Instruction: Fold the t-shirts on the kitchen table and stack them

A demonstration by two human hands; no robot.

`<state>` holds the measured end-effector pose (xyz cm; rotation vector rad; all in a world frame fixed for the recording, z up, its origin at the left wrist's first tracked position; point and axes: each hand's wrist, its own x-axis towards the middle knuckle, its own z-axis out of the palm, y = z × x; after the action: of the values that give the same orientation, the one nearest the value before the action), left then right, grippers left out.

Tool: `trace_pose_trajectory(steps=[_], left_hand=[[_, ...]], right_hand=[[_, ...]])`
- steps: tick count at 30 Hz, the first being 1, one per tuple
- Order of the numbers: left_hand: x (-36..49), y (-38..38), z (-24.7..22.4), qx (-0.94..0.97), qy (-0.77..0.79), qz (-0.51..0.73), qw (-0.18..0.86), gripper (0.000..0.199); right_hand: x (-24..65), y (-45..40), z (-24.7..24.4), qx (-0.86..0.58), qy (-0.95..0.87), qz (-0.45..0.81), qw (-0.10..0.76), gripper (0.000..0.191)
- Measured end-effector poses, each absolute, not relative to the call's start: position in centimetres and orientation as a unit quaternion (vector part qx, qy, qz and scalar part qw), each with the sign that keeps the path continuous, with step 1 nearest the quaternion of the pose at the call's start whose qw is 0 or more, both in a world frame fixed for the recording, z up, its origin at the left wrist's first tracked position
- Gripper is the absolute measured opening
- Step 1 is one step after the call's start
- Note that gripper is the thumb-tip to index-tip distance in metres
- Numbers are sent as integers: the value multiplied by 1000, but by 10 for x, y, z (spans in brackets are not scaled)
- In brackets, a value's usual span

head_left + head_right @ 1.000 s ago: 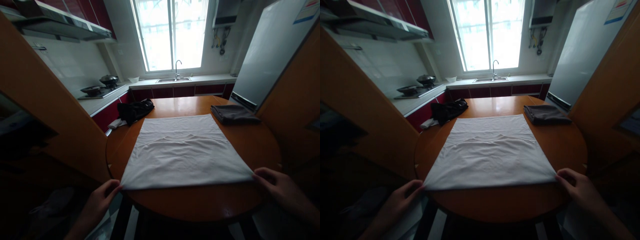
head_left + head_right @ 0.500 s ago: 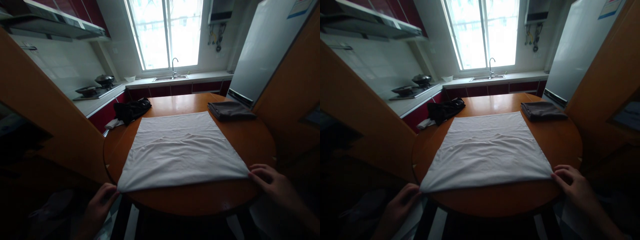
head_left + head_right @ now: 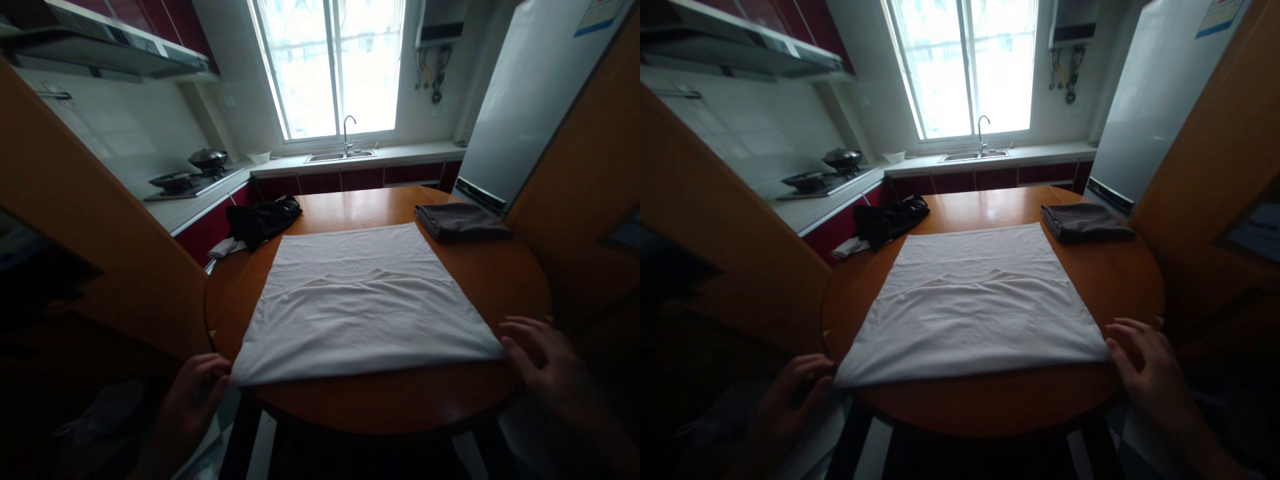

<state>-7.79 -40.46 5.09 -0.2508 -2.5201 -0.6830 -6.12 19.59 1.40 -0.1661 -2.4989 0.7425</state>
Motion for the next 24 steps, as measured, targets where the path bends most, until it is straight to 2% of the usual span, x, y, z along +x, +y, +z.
trace_pose_trajectory(steps=[3, 8, 12, 16, 18, 21, 24], left_hand=[[-98, -366, 75, -188, -935, -204, 222, 31], [-130, -320, 60, -296, -945, -76, 113, 55], [-130, -330, 31, -313, -949, -19, 41, 68], [-148, -340, 51, -329, -943, -58, -15, 68], [-184, -339, 75, -317, -943, -100, -23, 67], [-270, -337, 103, -260, -957, -127, 32, 68], [-365, -340, 111, -187, -977, -84, 52, 59]], right_hand=[[-80, 152, 33, 32, -927, 260, 268, 38], [-108, 93, 31, 171, -956, 159, 177, 54], [-106, 92, 9, 181, -974, 96, 98, 63], [-123, 104, 23, 171, -973, 133, 85, 61], [-159, 110, 47, 178, -963, 167, 110, 56], [-246, 119, 81, 175, -958, 183, 137, 52], [-341, 126, 95, 119, -981, 122, 95, 46]])
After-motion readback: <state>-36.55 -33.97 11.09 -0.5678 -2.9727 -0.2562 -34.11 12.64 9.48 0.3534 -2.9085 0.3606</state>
